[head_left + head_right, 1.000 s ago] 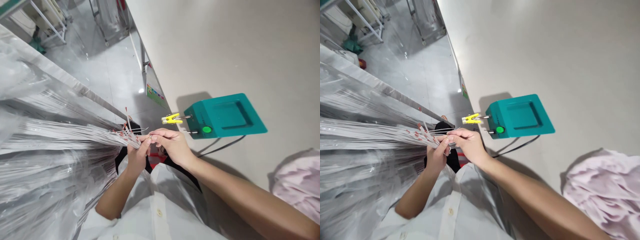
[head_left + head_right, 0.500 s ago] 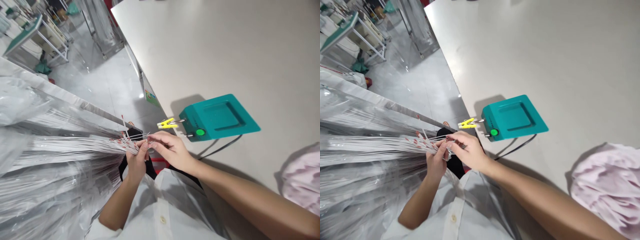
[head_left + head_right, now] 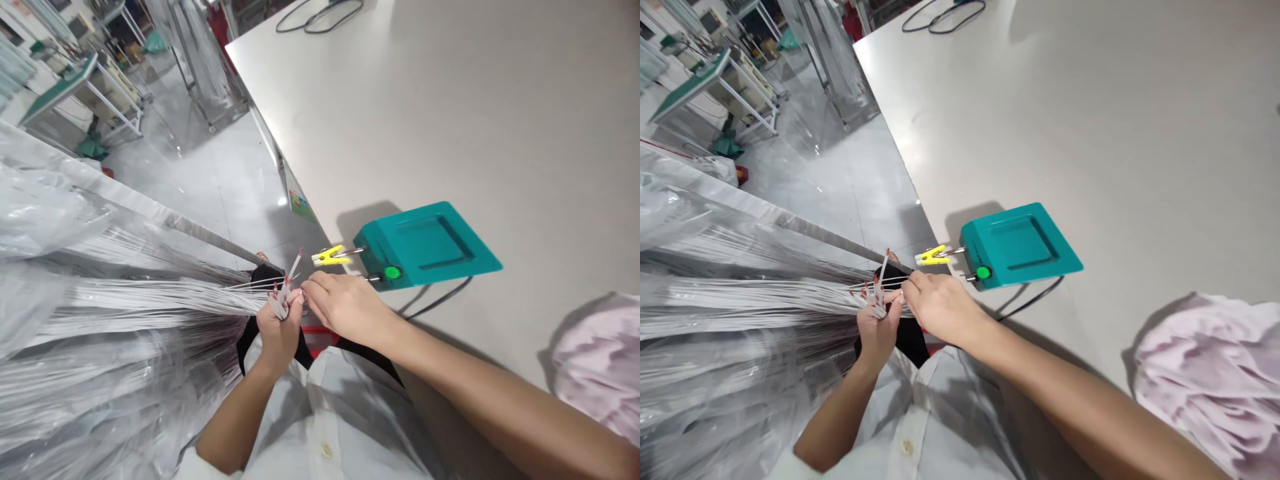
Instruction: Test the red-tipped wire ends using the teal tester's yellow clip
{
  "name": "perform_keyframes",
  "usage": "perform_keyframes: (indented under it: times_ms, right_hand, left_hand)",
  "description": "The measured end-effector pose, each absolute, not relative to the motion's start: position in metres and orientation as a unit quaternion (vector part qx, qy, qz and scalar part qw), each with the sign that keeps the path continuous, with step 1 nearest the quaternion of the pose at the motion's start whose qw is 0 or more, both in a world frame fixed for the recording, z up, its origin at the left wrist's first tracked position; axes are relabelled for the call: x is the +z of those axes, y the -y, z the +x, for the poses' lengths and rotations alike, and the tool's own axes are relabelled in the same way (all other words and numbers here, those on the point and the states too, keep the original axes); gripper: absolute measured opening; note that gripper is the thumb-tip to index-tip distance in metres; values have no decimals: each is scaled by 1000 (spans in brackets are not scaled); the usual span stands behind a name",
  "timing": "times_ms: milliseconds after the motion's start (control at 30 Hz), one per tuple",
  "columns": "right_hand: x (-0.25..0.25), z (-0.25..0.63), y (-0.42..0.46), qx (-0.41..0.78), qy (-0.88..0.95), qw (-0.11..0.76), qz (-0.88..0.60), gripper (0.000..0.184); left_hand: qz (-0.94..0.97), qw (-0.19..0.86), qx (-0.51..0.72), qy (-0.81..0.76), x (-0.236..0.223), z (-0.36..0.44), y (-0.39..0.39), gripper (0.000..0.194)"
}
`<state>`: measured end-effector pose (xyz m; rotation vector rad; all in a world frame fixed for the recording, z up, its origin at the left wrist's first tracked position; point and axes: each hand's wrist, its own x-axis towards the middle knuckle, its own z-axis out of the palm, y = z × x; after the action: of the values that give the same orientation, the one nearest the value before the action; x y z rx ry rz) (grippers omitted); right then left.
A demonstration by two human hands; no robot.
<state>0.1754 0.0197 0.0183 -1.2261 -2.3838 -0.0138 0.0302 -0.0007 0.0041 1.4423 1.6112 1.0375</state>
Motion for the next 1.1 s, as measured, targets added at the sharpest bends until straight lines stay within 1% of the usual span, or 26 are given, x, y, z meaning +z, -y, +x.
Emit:
perform_keyframes:
  times_ms: [67, 133, 200, 300, 367, 467, 600, 733, 800, 900, 1000, 1033, 1100]
  right_hand:
    - [20, 173, -18, -16, 865, 213, -453, 21]
    - [22, 171, -17, 18, 855, 220, -470, 22]
    - [25, 171, -17, 113, 826, 247, -493, 21]
    - [26, 174, -22, 321, 743, 285, -514, 22]
    - [24, 178, -26, 459, 673, 273, -512, 22]
    - [20, 182, -31, 628, 561, 240, -483, 15]
    - [20, 181, -31, 770, 385, 265, -433, 9]
    - [20, 175, -28, 856, 233, 245, -391, 14]
    - [18, 172, -27, 855, 228, 244, -397, 16]
    - [15, 168, -26, 772, 294, 307, -472, 16]
    - [16, 167, -23, 629, 459, 362, -513, 20]
    - [17, 167, -21, 565, 532, 366, -513, 20]
    - [19, 169, -18, 402, 677, 357, -503, 20]
  left_hand:
    - [573, 344, 401, -627, 2, 29, 2, 15]
    - [594, 322, 403, -617, -3, 27, 3, 16]
    - [615, 305, 407, -603, -8, 25, 5, 15]
    - [632, 314, 404, -583, -15, 21, 8, 16]
    - [637, 335, 394, -572, -16, 18, 9, 17]
    - [657, 352, 373, -553, -13, 14, 9, 18]
    - [685, 318, 378, -535, -8, 10, 8, 18]
    - [709, 276, 398, -513, -8, 10, 9, 19]
    - [682, 290, 408, -534, -7, 12, 9, 17]
    - [601, 339, 421, -588, -1, 16, 5, 15]
    - [555, 377, 432, -602, 3, 19, 2, 15]
    - [551, 382, 431, -604, 3, 20, 1, 15]
    - [556, 387, 414, -608, 3, 20, 0, 15]
